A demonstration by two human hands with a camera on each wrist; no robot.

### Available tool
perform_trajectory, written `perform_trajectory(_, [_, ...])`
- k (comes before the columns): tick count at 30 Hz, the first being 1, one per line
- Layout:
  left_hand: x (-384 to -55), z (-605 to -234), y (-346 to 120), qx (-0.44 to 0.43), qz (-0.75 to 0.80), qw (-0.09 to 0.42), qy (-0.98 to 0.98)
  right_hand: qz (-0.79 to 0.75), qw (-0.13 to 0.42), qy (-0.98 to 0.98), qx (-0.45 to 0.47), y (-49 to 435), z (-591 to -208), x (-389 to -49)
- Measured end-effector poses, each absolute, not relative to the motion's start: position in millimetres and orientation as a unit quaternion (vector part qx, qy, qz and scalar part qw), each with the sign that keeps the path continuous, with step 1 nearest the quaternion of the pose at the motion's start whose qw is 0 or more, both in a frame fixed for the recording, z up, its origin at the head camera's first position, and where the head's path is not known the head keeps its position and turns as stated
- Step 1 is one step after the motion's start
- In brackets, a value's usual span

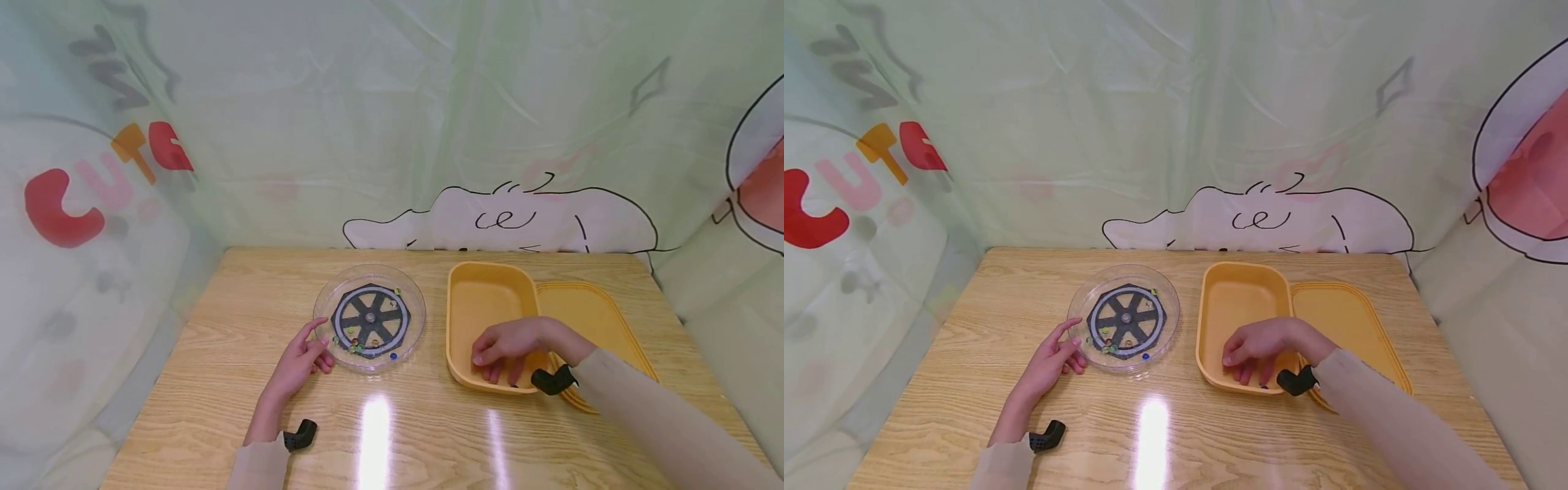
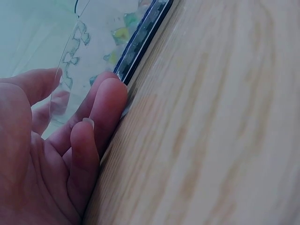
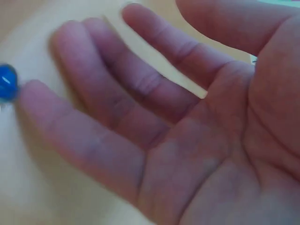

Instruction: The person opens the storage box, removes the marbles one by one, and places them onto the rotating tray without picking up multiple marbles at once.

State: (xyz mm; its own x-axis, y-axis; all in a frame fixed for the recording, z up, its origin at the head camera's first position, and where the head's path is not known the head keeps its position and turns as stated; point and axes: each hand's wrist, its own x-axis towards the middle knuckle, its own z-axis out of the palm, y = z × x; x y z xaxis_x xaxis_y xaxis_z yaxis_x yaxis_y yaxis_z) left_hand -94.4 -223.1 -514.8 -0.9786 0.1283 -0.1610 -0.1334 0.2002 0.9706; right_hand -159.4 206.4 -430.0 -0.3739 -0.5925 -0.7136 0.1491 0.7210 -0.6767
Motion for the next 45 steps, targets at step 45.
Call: perform_trajectory(45, [-95.8, -516.6, -223.9, -0.02, 0.636, 0.114, 0.763, -0.345, 0.607, 0.687, -0.2, 199.9, -432.1, -167.0])
